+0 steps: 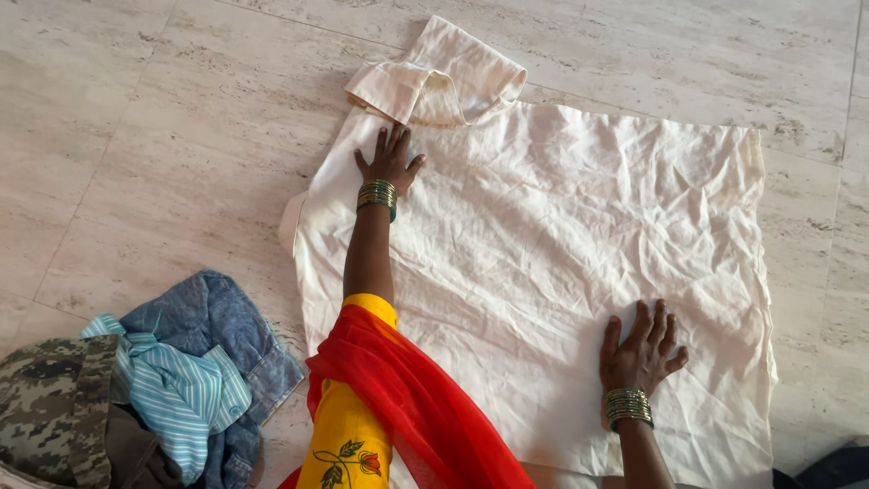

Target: The person picks up a white shirt from a pile, lays it out flat on the floor, buttons the front, and begins folding the sides.

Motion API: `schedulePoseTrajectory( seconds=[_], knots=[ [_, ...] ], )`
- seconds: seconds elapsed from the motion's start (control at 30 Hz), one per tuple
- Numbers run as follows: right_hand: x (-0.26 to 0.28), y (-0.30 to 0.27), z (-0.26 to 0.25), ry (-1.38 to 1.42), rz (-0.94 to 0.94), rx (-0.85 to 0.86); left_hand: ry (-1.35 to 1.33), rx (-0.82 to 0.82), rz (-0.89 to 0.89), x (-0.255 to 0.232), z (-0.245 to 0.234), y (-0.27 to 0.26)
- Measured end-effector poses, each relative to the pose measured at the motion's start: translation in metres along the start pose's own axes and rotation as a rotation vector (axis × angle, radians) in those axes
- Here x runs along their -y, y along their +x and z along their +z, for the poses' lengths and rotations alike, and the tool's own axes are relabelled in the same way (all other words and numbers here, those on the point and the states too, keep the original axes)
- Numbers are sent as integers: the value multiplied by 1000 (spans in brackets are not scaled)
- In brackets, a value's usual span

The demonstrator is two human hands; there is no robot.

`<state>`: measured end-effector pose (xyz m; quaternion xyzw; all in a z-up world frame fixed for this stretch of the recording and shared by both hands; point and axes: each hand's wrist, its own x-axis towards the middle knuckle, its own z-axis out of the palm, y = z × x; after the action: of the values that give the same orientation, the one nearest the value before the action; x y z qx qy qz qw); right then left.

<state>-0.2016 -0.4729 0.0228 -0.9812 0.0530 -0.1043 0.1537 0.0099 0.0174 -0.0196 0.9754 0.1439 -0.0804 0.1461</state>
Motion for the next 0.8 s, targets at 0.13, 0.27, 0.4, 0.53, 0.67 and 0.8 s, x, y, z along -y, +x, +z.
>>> schedulePoseTrajectory(
  seconds=[0.13, 0.27, 0.4, 0.53, 0.67, 0.8],
  knots=[
    [-4, 10, 7, 7, 36, 25, 24, -370, 136, -3, 10, -32],
    [-2, 10, 1, 22, 48, 66, -119, -502, 265, -4, 12, -166],
    [23, 10, 3, 85, 114, 120, 53, -455, 195, 22, -10, -251],
    [113, -41, 39, 168, -212, 216, 28, -275, 241, 39, -8, -295],
    [194, -92, 51, 197, -426, 405, 174, -31, 114, 40, -1, -307],
    [202, -91, 50, 124, -432, 381, 196, -64, 153, 51, 5, -296]
  ],
)
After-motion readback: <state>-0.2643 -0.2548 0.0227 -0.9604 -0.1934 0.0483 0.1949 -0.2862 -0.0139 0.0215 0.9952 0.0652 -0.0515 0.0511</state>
